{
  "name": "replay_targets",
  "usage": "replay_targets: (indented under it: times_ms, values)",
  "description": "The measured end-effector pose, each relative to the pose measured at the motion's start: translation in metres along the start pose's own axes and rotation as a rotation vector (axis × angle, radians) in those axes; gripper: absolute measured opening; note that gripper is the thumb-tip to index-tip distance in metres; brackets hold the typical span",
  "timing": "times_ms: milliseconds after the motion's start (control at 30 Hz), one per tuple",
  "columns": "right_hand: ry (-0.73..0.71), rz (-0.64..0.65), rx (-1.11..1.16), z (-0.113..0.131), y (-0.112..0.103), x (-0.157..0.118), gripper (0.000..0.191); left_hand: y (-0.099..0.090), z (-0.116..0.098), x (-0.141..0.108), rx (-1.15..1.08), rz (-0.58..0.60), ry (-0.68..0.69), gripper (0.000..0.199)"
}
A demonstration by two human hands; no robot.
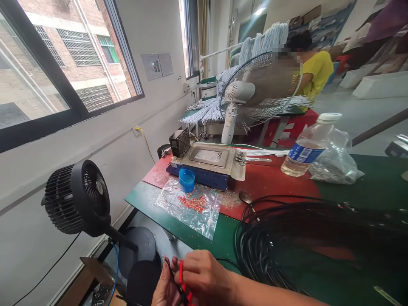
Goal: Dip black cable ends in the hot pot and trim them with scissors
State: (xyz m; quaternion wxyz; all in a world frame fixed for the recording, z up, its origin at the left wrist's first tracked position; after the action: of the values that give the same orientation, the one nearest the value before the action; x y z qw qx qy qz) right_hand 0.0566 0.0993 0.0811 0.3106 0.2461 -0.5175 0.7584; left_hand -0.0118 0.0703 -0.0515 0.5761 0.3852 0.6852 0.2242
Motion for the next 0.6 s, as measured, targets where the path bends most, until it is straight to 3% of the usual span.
replay_targets:
  times_ms: [67, 167, 433, 533, 600]
  values:
    - [-0.106, 0.03, -0.097, 0.014, 0.0, 0.0, 0.032, 0.003, 0.009, -0.002, -0.064, 0.037, -0.1, 0.015]
    - [-0.156, 0.032, -0.174, 0.022, -0.005, 0.001, 0.032, 0.011, 0.017, -0.006, -0.061, 0.085, -0.182, 0.02]
    - [-0.125, -0.055, -0.082, 0.022, -0.009, 0.002, 0.029, 0.012, 0.012, -0.008, 0.055, 0.019, -0.095, 0.023]
    - [-0.03, -0.164, -0.047, 0.008, -0.023, 0.006, 0.026, -0.002, 0.001, -0.003, 0.09, -0.072, -0.001, 0.021]
    - [0.139, -0.216, -0.009, -0.017, -0.041, 0.013, 0.022, -0.016, -0.008, 0.002, 0.143, -0.165, 0.068, 0.027]
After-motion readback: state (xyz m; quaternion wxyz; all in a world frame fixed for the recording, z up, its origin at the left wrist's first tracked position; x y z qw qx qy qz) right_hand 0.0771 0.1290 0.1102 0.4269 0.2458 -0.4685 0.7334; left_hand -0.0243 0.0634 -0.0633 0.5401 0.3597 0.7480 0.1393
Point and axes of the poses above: each hand's wrist, its own x-axis towards the middle knuckle, its own y-axis out of the palm, z = x × y, the point moved 9 cm from there along x, towards the middle knuckle, and after that the axes turned 1 degree about -y, right-handed, at the moved point
